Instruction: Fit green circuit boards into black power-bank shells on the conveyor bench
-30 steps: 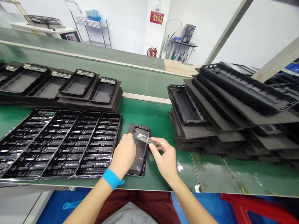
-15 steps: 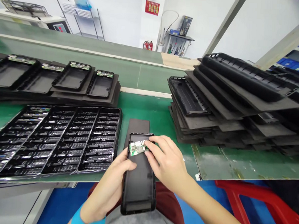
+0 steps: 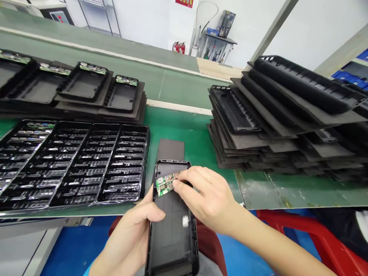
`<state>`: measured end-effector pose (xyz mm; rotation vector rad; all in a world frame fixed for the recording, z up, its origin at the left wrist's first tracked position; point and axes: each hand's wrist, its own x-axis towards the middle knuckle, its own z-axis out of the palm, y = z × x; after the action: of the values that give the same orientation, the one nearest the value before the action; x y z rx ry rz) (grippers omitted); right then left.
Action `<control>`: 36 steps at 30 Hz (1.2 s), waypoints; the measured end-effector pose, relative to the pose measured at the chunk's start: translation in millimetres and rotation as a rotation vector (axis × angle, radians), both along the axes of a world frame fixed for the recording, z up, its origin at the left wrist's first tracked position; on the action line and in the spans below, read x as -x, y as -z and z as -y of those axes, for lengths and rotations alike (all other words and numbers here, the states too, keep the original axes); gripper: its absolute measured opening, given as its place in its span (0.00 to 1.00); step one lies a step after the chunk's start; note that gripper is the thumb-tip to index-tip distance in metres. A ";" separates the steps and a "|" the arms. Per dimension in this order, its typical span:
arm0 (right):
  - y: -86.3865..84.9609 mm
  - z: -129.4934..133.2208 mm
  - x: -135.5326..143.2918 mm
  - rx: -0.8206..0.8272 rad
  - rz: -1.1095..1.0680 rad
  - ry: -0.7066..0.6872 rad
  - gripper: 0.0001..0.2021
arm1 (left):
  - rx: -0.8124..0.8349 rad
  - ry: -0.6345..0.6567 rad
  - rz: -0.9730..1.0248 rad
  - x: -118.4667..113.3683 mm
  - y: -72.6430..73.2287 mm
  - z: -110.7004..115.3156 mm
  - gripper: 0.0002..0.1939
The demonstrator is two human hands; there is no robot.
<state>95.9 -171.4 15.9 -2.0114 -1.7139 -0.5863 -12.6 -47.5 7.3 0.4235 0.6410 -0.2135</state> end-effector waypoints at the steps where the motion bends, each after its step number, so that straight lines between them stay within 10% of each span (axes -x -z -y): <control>1: -1.2 -0.8 0.3 -0.004 -0.006 -0.007 0.08 | 0.004 0.011 0.011 0.7 -1.0 -0.1 0.13; 23: -35.6 -7.2 19.8 0.165 -0.192 0.037 0.07 | -0.169 0.048 -0.004 20.0 -15.9 2.3 0.11; 29: -40.4 -10.4 23.5 0.192 -0.256 0.093 0.07 | -0.002 -0.034 0.029 20.4 -21.2 5.3 0.36; 36: -43.5 -12.8 24.9 0.183 -0.256 0.104 0.07 | -0.082 -0.026 -0.006 21.7 -24.4 5.5 0.38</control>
<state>71.0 -158.6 59.5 -2.2033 -1.5640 -0.1967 -34.3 -52.9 31.7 0.4938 0.6627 -0.1645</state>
